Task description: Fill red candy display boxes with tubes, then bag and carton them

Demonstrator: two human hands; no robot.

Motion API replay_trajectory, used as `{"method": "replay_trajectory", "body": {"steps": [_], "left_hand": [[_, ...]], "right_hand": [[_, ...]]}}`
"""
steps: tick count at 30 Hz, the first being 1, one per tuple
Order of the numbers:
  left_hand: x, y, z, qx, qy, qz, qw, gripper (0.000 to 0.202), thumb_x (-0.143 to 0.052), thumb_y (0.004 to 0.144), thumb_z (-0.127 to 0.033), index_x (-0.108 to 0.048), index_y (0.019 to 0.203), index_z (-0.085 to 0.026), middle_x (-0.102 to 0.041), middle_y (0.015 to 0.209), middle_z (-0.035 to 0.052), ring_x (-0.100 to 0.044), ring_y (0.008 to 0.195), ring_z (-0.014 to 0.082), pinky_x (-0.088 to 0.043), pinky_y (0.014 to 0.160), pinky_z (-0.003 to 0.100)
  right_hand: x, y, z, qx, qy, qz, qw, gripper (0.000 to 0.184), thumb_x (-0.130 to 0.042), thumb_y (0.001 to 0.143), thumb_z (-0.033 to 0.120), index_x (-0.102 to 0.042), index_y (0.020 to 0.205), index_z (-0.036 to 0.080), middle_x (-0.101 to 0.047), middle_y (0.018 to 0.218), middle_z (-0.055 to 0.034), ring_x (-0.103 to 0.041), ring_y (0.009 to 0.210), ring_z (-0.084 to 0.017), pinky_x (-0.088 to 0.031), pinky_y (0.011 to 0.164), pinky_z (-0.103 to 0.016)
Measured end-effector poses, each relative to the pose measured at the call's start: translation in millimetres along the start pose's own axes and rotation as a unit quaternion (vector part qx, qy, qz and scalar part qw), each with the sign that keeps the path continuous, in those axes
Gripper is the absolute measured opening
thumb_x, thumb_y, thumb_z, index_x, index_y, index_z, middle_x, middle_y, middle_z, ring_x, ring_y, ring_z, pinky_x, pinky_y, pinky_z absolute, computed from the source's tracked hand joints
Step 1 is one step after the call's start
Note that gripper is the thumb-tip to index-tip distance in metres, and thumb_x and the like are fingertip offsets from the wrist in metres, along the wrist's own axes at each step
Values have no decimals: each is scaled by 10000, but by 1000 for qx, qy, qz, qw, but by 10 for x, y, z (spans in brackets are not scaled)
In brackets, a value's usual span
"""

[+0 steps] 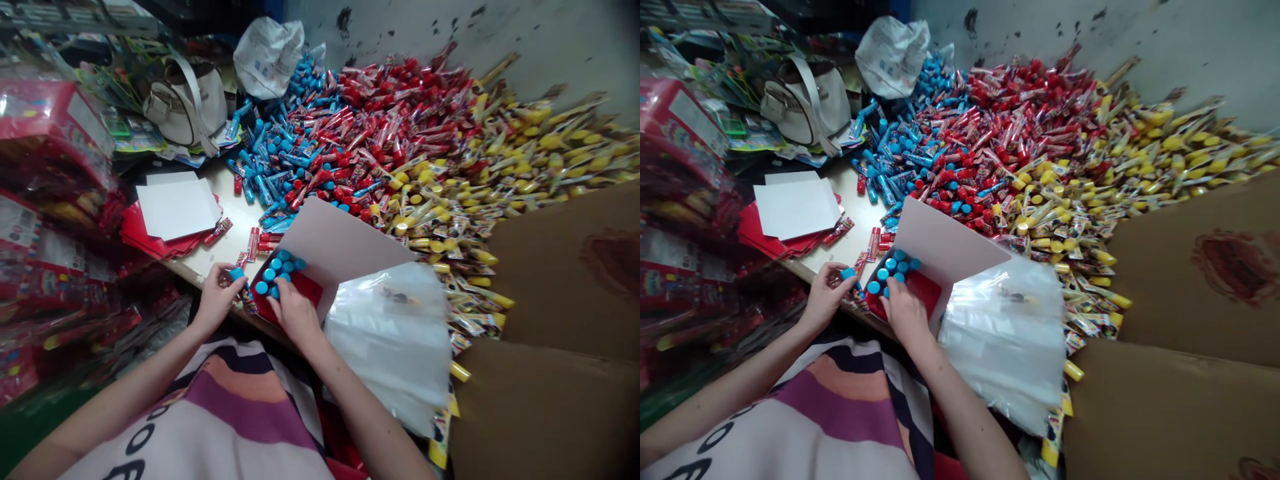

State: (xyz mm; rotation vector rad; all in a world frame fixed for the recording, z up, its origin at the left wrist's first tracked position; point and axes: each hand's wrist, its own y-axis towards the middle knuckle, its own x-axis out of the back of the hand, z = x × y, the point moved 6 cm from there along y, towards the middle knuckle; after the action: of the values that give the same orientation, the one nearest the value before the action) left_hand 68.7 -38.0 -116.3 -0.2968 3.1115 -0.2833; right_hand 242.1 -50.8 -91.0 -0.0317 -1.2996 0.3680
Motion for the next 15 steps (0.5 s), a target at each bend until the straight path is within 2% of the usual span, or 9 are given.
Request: {"method": "replay_trajectory", "body": {"steps": [3,7,11,15], "left_hand": [[-95,-6,-10,-102,58,49,992,313,-708,773,-310,-547,1018,-201,-594,833,-10,-607,712,123,-542,651,240],[-149,-121,33,-248,137,141,949,274,-658,816,-233,-578,1076,-209,-636,984,44,-637,878,166,-542,785,298],[-86,-145,48,-315,188,191,911,322,-617,847,-173,-564,1160,-229,-655,1056,74,-639,977,190,-523,872,335],[-143,-131,21,-338,225,264,875,280,-605,852,-190,-606,1130,-229,-657,1119,108,-639,1031,210,-525,894,351]], "right_hand": [[-54,-94,-145,3,87,-66,994,325,-522,935,333,-505,1224,186,-655,1122,-93,-673,938,-216,-532,757,-292],[-165,-316,-420,-49,158,-161,973,367,-488,945,355,-502,1253,155,-667,1127,-113,-675,907,-201,-529,817,-313],[-348,-539,-602,-101,147,-218,959,344,-429,961,330,-549,1221,141,-678,1073,-118,-654,938,-215,-523,838,-346],[-510,-647,-612,-88,104,-257,957,310,-414,966,273,-603,1170,138,-662,1087,-133,-610,1007,-222,-499,895,-374]]}}
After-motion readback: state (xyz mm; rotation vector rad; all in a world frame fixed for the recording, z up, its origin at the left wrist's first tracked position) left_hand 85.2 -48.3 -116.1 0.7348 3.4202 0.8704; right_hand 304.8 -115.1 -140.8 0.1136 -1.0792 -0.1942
